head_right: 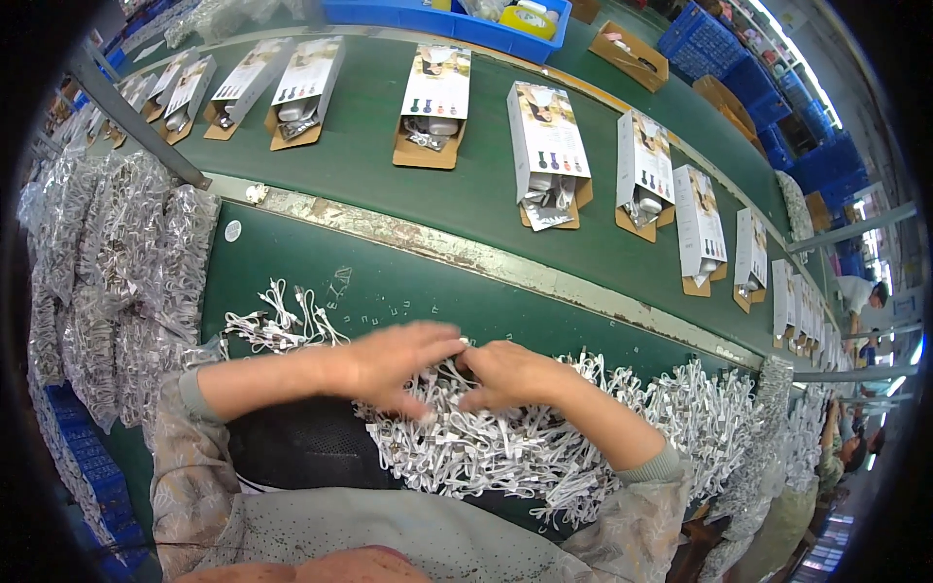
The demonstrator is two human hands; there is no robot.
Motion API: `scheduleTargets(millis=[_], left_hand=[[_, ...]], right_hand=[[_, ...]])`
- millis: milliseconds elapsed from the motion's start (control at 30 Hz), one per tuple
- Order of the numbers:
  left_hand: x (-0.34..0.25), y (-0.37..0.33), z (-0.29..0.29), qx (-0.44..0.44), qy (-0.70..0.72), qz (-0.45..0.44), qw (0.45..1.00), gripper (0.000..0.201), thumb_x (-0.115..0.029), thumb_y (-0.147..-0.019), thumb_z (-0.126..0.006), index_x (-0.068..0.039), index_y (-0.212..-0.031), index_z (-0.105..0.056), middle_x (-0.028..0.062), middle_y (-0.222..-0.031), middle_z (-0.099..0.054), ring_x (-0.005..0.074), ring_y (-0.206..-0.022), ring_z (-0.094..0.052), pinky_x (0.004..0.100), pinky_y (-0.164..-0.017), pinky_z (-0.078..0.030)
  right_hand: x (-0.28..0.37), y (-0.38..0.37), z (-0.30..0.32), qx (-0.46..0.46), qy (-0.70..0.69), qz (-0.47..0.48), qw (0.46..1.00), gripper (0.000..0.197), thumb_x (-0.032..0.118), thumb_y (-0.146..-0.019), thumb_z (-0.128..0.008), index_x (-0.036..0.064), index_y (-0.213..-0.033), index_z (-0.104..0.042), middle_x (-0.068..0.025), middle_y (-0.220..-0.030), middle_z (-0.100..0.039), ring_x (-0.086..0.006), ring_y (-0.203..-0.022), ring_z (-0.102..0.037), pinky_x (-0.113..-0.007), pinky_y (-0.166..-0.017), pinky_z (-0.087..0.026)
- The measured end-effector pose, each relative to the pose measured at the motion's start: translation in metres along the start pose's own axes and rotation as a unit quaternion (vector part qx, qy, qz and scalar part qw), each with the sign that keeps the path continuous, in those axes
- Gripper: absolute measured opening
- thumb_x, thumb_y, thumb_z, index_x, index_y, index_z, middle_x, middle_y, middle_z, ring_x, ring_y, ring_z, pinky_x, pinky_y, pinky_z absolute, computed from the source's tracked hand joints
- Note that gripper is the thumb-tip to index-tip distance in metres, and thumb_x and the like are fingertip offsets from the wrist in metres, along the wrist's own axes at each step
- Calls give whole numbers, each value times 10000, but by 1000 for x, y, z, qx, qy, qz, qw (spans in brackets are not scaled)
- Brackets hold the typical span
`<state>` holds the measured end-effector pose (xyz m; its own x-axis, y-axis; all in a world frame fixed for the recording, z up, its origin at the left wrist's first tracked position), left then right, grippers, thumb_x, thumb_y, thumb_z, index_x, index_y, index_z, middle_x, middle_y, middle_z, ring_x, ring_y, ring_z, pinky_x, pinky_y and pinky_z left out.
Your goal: The person packs small white cables into cardboard boxes on a moving conveyor belt by hand.
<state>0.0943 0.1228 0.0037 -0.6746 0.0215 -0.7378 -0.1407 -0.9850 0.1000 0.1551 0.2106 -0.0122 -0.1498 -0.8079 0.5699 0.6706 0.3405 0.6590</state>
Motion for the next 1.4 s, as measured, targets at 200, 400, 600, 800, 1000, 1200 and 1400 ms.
scheduleTargets(millis=[200, 400, 600, 800, 1000, 1200, 1400], left_hand=[[50, 43, 19, -107, -69, 139, 982, 278, -201, -720, -661, -82, -969, -628, 126, -908, -608, 314, -882, -593, 413, -770, -490], [87, 75, 77, -257, 55, 281, 923, 165, -163, -766, -648, -7, -819, -667, 133, -719, -641, 258, -675, -618, 363, -664, -490], [117, 92, 84, -305, 171, 329, 877, 214, -183, -784, -655, 22, -844, -674, 72, -742, -628, 136, -715, -587, 285, -682, -478], [107, 93, 115, -419, 128, 249, 864, 162, -139, -796, -678, -4, -886, -684, 4, -749, -543, 85, -675, -500, 222, -636, -422], [136, 107, 117, -518, 403, 228, 719, 201, -109, -837, -654, 47, -960, -624, 79, -853, -649, 129, -755, -633, 227, -690, -524], [163, 110, 135, -617, 334, 211, 681, 219, -97, -786, -682, 54, -918, -592, 86, -828, -647, 131, -744, -630, 221, -722, -501], [213, 107, 158, -706, 269, 233, 612, 220, -106, -724, -679, 55, -849, -597, 87, -747, -643, 125, -681, -619, 225, -632, -484]], right_hand=[[-15, -17, 37, -257, -209, -6, 943, 185, 143, -790, -687, 6, -910, -648, -10, -712, -630, -87, -670, -579, -257, -620, -481], [-31, -10, 50, -292, -495, 13, 818, 198, 68, -816, -643, -30, -985, -613, -25, -841, -628, -65, -737, -576, -194, -672, -468], [-32, -16, 57, -336, -304, -14, 891, 366, 146, -820, -665, -22, -1126, -557, -31, -918, -599, -85, -748, -542, -227, -683, -467], [-9, -33, 55, -358, -111, -34, 927, 223, 193, -786, -639, -25, -835, -646, -110, -706, -636, -176, -635, -589, -312, -635, -478], [-7, -38, 99, -446, -187, 1, 876, 189, 174, -824, -636, -14, -833, -619, -15, -639, -585, -49, -575, -504, -225, -526, -423], [-6, -76, 172, -630, 21, -4, 776, 190, 193, -789, -621, 5, -807, -641, -173, -704, -644, -322, -661, -639, -390, -640, -501], [-47, -119, 209, -659, 134, -110, 732, 157, 162, -799, -596, 6, -787, -600, -187, -787, -634, -366, -724, -631, -450, -663, -514]])
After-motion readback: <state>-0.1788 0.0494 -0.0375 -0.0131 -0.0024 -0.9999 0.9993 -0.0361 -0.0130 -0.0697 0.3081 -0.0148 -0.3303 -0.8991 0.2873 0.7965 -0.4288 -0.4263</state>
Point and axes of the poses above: each hand's wrist, its own y-axis away from the middle knuckle, its own z-axis out of the back of the hand, x = y × z, the point moved 7 cm from there along -y, towards the middle knuckle
